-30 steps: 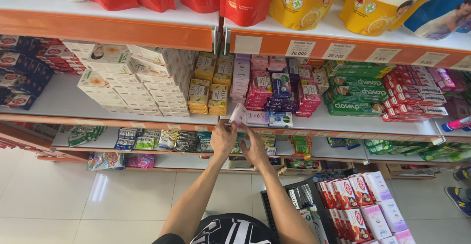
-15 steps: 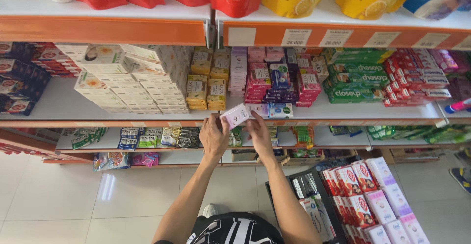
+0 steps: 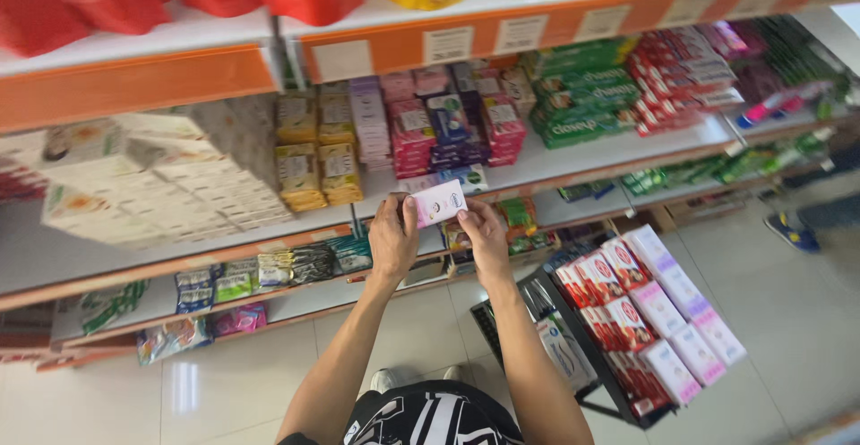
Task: The person takes several boxes of soap from a store shelf and places them into a black crate one at a time.
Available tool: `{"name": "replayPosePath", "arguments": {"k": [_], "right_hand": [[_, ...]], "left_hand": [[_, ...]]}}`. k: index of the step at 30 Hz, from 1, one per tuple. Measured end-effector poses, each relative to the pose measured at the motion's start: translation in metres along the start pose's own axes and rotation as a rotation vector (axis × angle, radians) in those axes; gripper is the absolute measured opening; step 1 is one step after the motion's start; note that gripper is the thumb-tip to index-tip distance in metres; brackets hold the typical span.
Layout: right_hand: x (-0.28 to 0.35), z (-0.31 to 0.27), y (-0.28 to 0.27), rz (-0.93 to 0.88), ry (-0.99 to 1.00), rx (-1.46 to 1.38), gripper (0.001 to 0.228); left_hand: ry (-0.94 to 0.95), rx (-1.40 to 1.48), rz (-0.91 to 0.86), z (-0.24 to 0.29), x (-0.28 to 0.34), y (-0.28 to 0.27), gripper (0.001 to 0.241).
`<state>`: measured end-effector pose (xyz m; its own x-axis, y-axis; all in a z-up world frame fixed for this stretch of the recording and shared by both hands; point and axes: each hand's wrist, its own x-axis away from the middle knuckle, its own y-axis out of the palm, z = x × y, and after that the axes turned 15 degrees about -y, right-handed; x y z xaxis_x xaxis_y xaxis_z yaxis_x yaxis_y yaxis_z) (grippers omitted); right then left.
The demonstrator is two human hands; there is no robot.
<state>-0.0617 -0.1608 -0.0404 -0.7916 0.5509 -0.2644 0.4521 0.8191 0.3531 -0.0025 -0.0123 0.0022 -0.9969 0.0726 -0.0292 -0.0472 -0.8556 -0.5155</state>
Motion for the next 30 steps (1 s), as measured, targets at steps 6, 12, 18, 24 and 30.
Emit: {"name": "replayPosePath", "arguments": {"k": [6, 12, 18, 24, 30], "right_hand": [[0.015, -0.046, -0.028, 0.149, -0.029, 0.068, 0.03], [0.032, -0.092, -0.056, 0.308, -0.068, 0.118, 0.028], [0.052, -0.101, -0.107, 0.413, -0.138, 0.196, 0.036], [0.075, -0.108, -0.148, 0.507, -0.199, 0.231, 0.036], [0.101, -0.121, -0.175, 0.617, -0.253, 0.245, 0.033]], "left_hand": [[0.087, 0.053, -0.165, 0.022, 0.011, 0.035, 0.034], [0.191, 0.115, -0.301, 0.041, 0.028, 0.08, 0.037], [0.249, 0.14, -0.482, 0.079, 0.056, 0.105, 0.037], [0.344, 0.149, -0.595, 0.103, 0.08, 0.131, 0.034], [0.563, 0.228, -0.686, 0.13, 0.102, 0.143, 0.026]]}}
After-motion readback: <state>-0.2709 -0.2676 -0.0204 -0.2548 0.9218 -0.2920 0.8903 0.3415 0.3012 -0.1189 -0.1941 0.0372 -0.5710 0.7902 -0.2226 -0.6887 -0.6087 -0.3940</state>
